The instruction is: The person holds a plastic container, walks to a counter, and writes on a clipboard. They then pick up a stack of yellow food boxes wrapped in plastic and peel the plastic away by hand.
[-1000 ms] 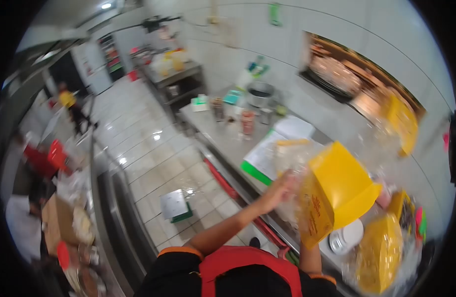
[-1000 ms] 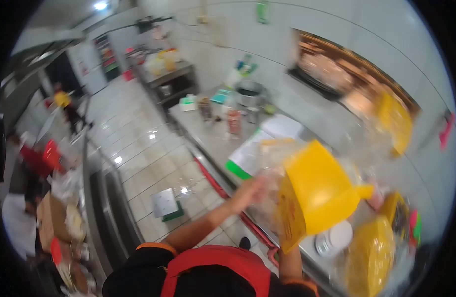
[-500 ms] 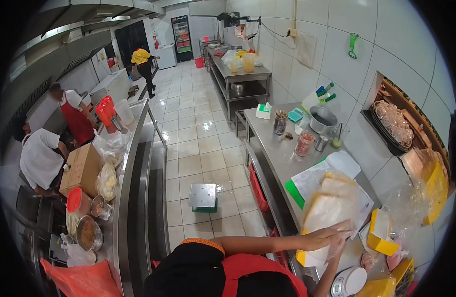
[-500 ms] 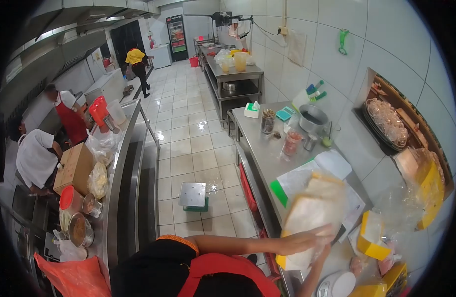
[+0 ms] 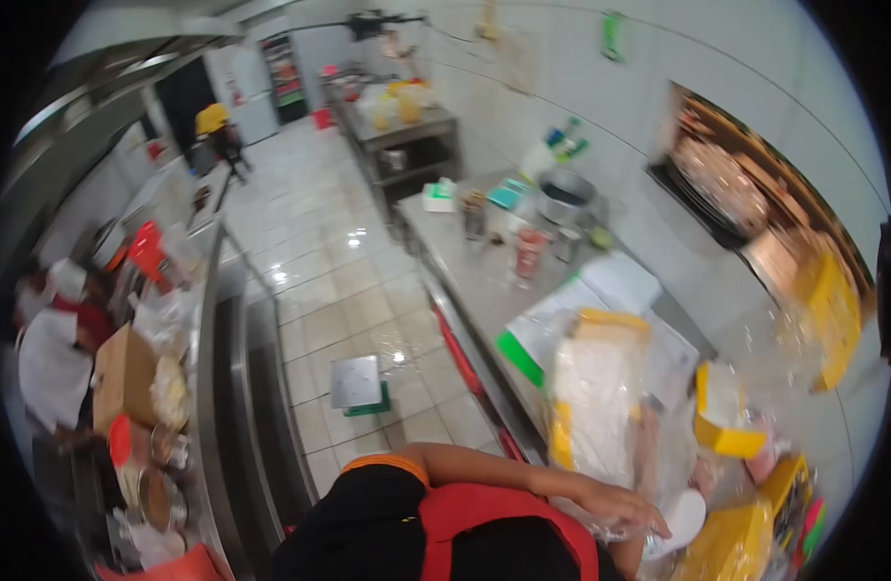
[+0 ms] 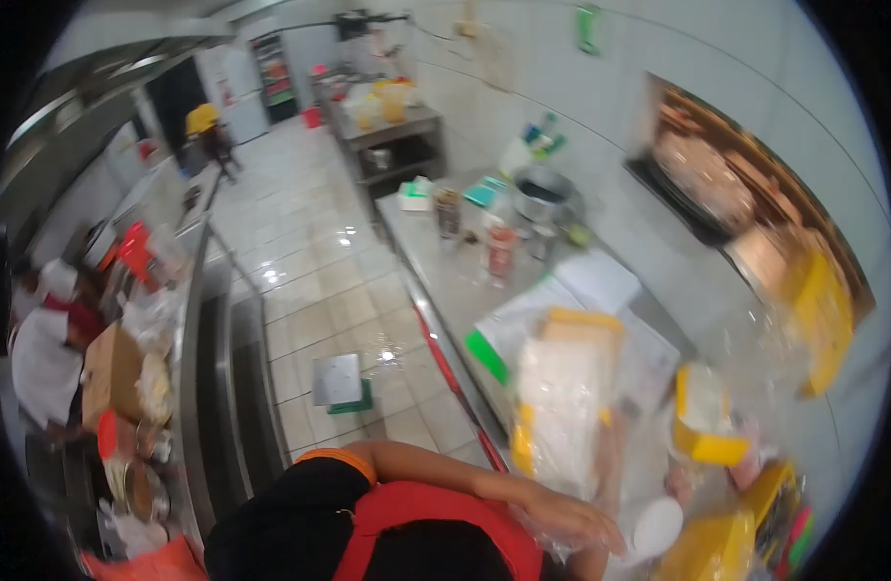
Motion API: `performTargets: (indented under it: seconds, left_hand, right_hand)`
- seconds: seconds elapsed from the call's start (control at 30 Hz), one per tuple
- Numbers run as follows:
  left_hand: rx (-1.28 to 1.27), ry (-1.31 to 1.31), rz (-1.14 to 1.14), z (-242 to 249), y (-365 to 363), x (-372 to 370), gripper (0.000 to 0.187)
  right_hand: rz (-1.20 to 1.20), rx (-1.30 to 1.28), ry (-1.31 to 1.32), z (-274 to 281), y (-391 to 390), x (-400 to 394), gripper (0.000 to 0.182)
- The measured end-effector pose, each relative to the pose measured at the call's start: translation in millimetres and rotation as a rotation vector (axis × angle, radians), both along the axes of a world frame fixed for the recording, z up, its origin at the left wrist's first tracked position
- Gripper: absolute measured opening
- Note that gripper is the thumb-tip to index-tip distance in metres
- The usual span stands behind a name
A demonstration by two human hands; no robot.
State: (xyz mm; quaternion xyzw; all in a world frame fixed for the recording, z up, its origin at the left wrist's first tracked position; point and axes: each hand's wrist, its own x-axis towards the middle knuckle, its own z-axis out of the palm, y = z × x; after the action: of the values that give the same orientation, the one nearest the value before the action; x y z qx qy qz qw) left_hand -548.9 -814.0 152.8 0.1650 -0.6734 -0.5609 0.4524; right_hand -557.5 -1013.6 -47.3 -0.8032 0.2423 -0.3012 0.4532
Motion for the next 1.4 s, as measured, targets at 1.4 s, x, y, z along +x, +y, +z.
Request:
performTargets:
  seconds: [1.4]
  left_hand:
    - [0.423, -0.452, 0.495, -121, -174, 389, 0.068]
  right_hand:
    - [-0.598, -0.008, 0.217, 3, 23, 59, 0.035]
